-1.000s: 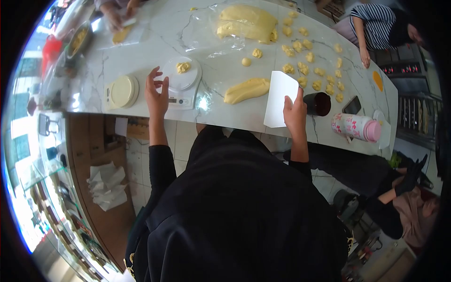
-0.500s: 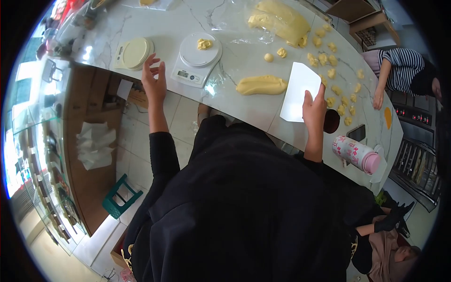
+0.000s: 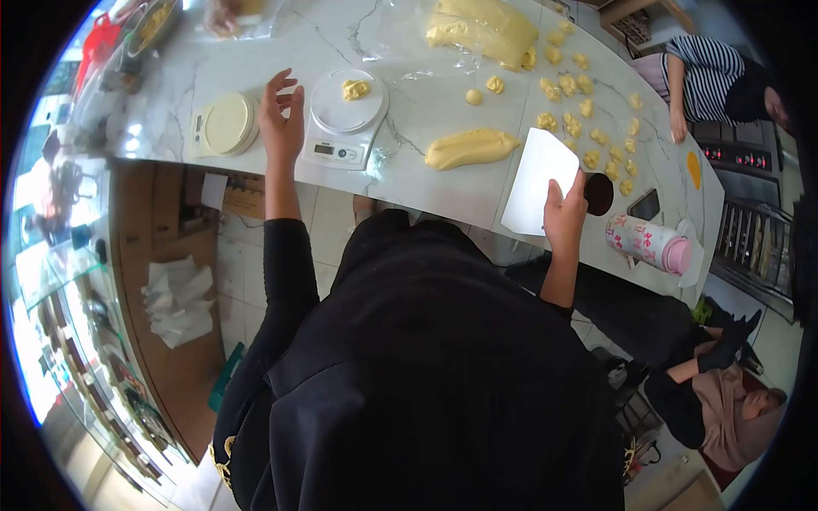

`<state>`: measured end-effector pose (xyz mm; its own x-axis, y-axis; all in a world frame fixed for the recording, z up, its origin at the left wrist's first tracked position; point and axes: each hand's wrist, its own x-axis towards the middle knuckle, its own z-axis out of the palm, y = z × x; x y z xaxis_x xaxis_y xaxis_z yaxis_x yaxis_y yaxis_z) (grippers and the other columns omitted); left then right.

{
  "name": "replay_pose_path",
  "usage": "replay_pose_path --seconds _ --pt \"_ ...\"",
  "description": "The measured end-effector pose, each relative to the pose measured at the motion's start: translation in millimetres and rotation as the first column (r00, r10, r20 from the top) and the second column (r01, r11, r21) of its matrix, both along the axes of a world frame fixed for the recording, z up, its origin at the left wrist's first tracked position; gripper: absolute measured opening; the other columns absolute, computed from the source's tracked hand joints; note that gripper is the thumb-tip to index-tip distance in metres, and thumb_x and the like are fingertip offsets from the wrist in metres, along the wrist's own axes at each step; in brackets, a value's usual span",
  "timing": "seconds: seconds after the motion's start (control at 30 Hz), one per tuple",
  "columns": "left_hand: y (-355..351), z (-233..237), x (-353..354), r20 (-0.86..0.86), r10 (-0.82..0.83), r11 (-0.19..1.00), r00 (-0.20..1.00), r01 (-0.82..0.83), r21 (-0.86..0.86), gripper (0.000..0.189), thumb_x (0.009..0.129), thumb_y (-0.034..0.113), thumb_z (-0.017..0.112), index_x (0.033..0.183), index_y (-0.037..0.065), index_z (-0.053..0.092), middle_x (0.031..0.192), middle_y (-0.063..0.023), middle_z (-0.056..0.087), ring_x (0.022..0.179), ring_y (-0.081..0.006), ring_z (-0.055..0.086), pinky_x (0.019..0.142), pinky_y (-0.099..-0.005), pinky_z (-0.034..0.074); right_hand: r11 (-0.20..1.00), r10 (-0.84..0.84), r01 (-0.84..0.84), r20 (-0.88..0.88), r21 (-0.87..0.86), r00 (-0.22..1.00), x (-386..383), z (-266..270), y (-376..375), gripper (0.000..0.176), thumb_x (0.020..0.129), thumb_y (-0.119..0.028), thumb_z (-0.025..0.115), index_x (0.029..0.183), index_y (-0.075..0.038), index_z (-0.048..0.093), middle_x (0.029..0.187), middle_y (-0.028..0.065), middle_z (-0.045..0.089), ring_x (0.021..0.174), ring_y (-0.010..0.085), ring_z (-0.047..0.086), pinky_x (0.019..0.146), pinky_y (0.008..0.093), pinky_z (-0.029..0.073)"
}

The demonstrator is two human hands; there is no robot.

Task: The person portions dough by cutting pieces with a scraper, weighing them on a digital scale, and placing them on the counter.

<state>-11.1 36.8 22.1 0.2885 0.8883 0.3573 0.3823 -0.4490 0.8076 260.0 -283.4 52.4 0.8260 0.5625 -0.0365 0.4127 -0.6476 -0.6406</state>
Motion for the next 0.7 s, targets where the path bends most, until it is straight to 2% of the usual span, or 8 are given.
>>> replay_pose_path --seconds 0.07,0.17,0.3,0.4,0.5,0.57,0.63,0.7 --pt "6 -1 4 0.019 -0.054 0.999 0.998 0.054 -0.004 0.030 0.089 0.010 0.058 0.119 0.005 0.057 0.103 -0.0112 0.064 0.079 -0.0180 0.062 0.074 -0.0291 0.051 0.999 0.018 -0.021 0.083 0.039 0.996 -11 -3 -2 0.043 0.089 -0.010 0.052 0.129 -0.003 0.038 0.099 0.0285 0.063 0.093 0.0464 0.060 0.077 0.0498 0.047" --pt "12 -1 11 0.037 -0.157 0.987 0.987 0.158 -0.031 0.030 0.086 0.006 0.061 0.116 0.005 0.059 0.101 -0.0111 0.064 0.078 -0.0177 0.063 0.074 -0.0295 0.051 0.999 -0.014 0.009 0.100 0.047 0.995 -29 -1 1 0.041 0.089 -0.010 0.052 0.127 -0.003 0.039 0.098 0.0283 0.063 0.093 0.0469 0.059 0.077 0.0500 0.047" --pt "10 -7 18 -0.012 -0.339 0.941 0.941 0.339 -0.009 0.030 0.083 0.005 0.064 0.113 0.005 0.059 0.100 -0.0114 0.063 0.078 -0.0211 0.064 0.073 -0.0315 0.051 0.996 -0.081 0.079 0.047 0.040 0.996 -55 6 11 0.040 0.089 -0.010 0.052 0.126 -0.003 0.039 0.098 0.0285 0.063 0.093 0.0474 0.059 0.076 0.0499 0.047" --pt "15 -10 14 -0.062 -0.362 0.931 0.930 0.364 0.016 0.030 0.082 0.005 0.064 0.112 0.005 0.060 0.099 -0.0114 0.063 0.079 -0.0215 0.063 0.072 -0.0321 0.051 0.991 -0.133 0.132 0.039 0.031 0.990 -73 10 16 0.041 0.089 -0.010 0.053 0.127 -0.003 0.039 0.097 0.0287 0.063 0.092 0.0475 0.059 0.076 0.0500 0.047" --pt "29 -11 2 -0.045 -0.308 0.950 0.950 0.310 0.032 0.030 0.081 0.004 0.064 0.111 0.005 0.060 0.100 -0.0115 0.063 0.079 -0.0217 0.063 0.072 -0.0326 0.051 0.984 -0.151 0.143 0.076 0.103 0.986 -88 2 17 0.042 0.089 -0.010 0.052 0.128 -0.002 0.038 0.097 0.0292 0.063 0.091 0.0473 0.060 0.075 0.0497 0.048" --pt "38 -12 -6 -0.065 -0.259 0.966 0.964 0.259 -0.016 0.031 0.081 0.003 0.063 0.111 0.005 0.060 0.100 -0.0119 0.063 0.080 -0.0229 0.063 0.073 -0.0328 0.050 0.981 -0.188 0.185 0.065 0.054 0.980 -97 -2 18 0.042 0.089 -0.010 0.052 0.128 -0.002 0.038 0.096 0.0294 0.063 0.090 0.0468 0.061 0.075 0.0496 0.048" --pt "45 -11 -9 -0.068 -0.300 0.954 0.952 0.298 -0.028 0.031 0.080 0.003 0.064 0.111 0.005 0.060 0.101 -0.0121 0.063 0.081 -0.0236 0.063 0.075 -0.0333 0.051 0.978 -0.210 0.209 0.053 0.017 0.976 -108 0 23 0.042 0.089 -0.010 0.052 0.128 -0.002 0.038 0.095 0.0292 0.063 0.089 0.0466 0.061 0.075 0.0494 0.048" --pt "51 -12 -12 -0.069 -0.383 0.920 0.921 0.387 0.063 0.031 0.080 0.003 0.064 0.111 0.005 0.060 0.101 -0.0118 0.063 0.083 -0.0236 0.063 0.076 -0.0332 0.051 0.974 -0.224 0.225 0.040 -0.022 0.974 -117 5 32 0.043 0.089 -0.010 0.052 0.128 -0.001 0.038 0.094 0.0290 0.063 0.088 0.0464 0.061 0.074 0.0492 0.048"
